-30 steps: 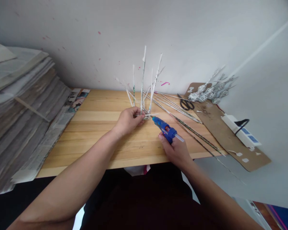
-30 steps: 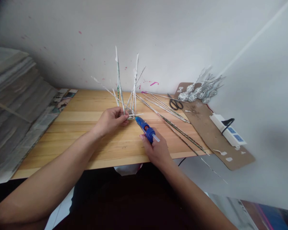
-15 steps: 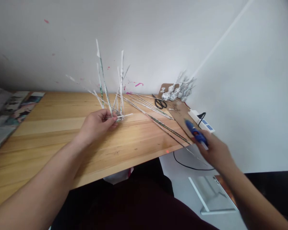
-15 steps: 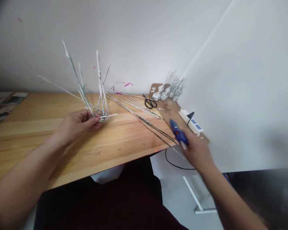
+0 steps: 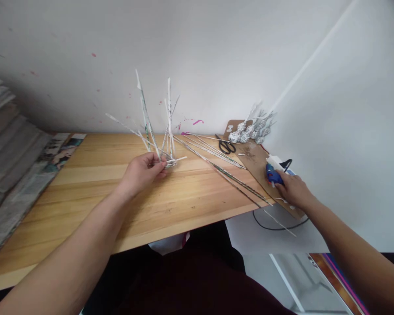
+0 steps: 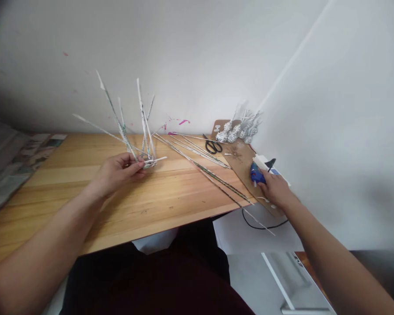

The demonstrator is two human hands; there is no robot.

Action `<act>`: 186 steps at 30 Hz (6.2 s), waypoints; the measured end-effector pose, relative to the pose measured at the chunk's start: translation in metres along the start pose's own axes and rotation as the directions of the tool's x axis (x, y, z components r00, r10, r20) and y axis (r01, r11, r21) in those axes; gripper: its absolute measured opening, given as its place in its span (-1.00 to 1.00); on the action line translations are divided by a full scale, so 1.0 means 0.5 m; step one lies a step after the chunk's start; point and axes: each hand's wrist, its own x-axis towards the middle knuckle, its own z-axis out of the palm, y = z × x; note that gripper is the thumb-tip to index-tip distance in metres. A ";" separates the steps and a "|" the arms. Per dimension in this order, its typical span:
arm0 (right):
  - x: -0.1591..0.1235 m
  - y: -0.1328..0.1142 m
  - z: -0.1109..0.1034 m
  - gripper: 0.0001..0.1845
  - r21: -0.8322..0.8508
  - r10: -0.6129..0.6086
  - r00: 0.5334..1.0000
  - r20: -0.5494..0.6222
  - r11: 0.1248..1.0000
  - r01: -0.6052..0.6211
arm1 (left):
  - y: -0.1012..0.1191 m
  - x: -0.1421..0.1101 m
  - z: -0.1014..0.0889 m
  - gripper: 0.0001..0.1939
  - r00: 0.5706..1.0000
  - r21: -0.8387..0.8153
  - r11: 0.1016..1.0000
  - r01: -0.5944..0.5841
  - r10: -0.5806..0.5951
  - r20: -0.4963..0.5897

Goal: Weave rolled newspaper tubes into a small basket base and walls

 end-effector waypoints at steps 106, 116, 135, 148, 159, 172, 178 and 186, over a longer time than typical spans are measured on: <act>0.107 -0.533 -0.287 -0.78 0.553 -0.303 0.865 -0.399 0.673 0.491 | 0.030 -0.016 -0.004 -0.78 0.974 0.039 0.995 -0.094 0.084 0.208; 0.106 -0.534 -0.290 -0.78 0.565 -0.317 0.875 -0.367 0.671 0.480 | 0.029 -0.015 -0.004 -0.76 0.968 0.001 0.997 -0.075 0.073 0.239; 0.103 -0.537 -0.295 -0.77 0.575 -0.305 0.896 -0.323 0.689 0.442 | 0.028 -0.016 -0.005 -0.72 0.966 0.034 0.997 -0.076 0.065 0.249; 0.100 -0.538 -0.298 -0.77 0.556 -0.313 0.903 -0.294 0.712 0.428 | 0.033 -0.020 -0.007 -0.73 0.966 0.089 0.993 -0.081 0.056 0.252; 0.098 -0.539 -0.299 -0.79 0.548 -0.311 0.906 -0.287 0.722 0.422 | 0.028 -0.017 -0.002 -0.77 0.968 0.018 1.000 -0.014 0.009 0.250; 0.106 -0.575 -0.285 -0.90 0.704 -0.328 0.896 -0.300 0.559 0.439 | 0.016 -0.014 -0.002 -0.77 0.961 0.075 0.997 -0.029 0.007 0.275; 0.115 -0.587 -0.289 -0.92 0.745 -0.313 0.916 -0.252 0.541 0.390 | 0.011 -0.012 -0.003 -0.79 0.952 0.085 0.995 -0.058 0.029 0.306; 0.116 -0.590 -0.296 -0.91 0.749 -0.321 0.921 -0.219 0.550 0.369 | 0.020 -0.018 -0.002 -0.83 0.951 0.160 0.983 -0.090 0.037 0.308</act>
